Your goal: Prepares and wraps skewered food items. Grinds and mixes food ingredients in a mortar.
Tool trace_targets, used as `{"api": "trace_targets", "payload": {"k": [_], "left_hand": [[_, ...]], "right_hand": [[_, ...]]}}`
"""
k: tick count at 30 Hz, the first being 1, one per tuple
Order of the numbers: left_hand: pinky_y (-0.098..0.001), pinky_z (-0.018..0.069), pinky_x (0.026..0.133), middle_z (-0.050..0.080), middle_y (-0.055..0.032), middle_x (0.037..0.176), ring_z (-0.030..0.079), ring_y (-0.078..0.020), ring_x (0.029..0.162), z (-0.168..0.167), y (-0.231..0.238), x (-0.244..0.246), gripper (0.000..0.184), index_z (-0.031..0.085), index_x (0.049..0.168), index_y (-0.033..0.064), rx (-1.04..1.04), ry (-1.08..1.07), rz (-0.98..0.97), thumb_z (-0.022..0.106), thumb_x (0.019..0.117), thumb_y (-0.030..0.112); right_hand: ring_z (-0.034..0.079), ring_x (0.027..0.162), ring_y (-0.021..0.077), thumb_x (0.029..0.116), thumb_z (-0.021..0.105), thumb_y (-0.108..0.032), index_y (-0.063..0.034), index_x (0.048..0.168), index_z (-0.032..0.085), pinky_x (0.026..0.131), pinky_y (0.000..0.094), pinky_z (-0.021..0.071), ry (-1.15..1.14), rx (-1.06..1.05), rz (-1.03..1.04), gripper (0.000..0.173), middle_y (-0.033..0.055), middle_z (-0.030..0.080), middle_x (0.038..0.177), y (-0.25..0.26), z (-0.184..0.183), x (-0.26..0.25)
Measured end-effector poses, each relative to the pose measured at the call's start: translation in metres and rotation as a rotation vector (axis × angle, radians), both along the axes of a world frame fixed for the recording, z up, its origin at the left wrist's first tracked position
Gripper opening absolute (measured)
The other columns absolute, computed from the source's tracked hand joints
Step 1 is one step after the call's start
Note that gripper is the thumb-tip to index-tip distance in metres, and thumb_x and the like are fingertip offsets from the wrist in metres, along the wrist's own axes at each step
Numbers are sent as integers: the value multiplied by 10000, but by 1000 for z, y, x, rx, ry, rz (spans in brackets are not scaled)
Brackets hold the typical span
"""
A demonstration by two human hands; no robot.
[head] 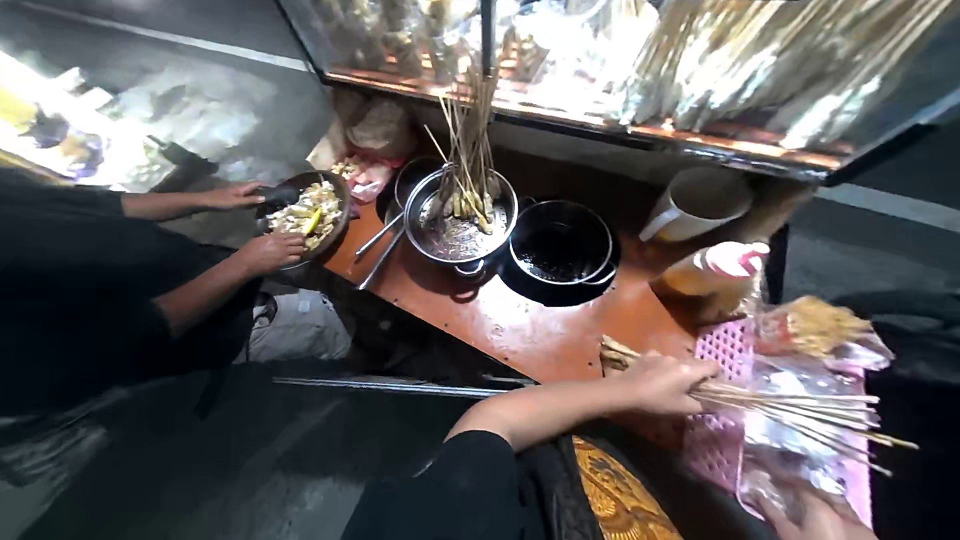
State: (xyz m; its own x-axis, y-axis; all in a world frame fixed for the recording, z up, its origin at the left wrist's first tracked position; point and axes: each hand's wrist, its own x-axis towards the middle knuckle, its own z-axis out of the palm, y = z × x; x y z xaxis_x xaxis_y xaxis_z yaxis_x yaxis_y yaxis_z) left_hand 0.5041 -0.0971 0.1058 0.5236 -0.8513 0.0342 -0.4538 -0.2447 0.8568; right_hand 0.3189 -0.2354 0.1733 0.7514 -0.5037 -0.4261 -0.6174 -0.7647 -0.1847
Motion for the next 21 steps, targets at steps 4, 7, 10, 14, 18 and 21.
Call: {"api": "trace_targets", "payload": {"k": [4,7,10,14,18,21], "left_hand": [[-585,453,986,735,-143,1128,678,-312,1096,-9,-4,-12,358,675,1239,36,22,3,18,731,916,181],[-593,435,1011,733,-146,1131,665,-321,1125,-13,-7,-17,356,673,1240,37,69,-8,17,721,916,175],[-588,433,1022,719,-171,1152,651,-334,1151,-6,-8,-15,346,671,1230,9,99,7,9,700,927,173],[-585,443,1012,714,-181,1122,654,-339,1133,-8,-10,-17,324,677,1179,-5,85,16,24,708,915,181],[-590,391,1070,712,-132,1199,628,-313,1189,-11,-11,-20,397,655,1266,44,134,-5,58,721,914,215],[-632,297,1156,672,-91,1321,544,-295,1334,-8,-6,-25,524,611,1364,87,210,-25,106,754,881,234]], "right_hand": [[610,1139,587,947,708,-272,44,1245,679,875,786,441,-58,-36,13,436,370,646,1215,-8,-11,1],[642,1049,585,975,668,-252,28,1202,700,822,791,448,-72,-41,23,362,351,681,1128,-10,-12,2],[650,999,595,969,682,-206,7,1102,738,776,798,442,-140,-92,-4,257,345,696,1055,-9,-13,0],[662,964,577,972,700,-190,-25,1079,752,761,786,450,-152,-93,-17,203,320,708,1022,-10,-10,-4],[658,1002,575,1011,643,-190,-28,1191,736,801,786,441,-166,-71,-48,260,310,713,1074,-1,15,-4],[678,963,540,1033,604,-271,-25,1196,732,782,759,455,-169,-56,-66,322,284,728,1034,11,47,-3]]}}
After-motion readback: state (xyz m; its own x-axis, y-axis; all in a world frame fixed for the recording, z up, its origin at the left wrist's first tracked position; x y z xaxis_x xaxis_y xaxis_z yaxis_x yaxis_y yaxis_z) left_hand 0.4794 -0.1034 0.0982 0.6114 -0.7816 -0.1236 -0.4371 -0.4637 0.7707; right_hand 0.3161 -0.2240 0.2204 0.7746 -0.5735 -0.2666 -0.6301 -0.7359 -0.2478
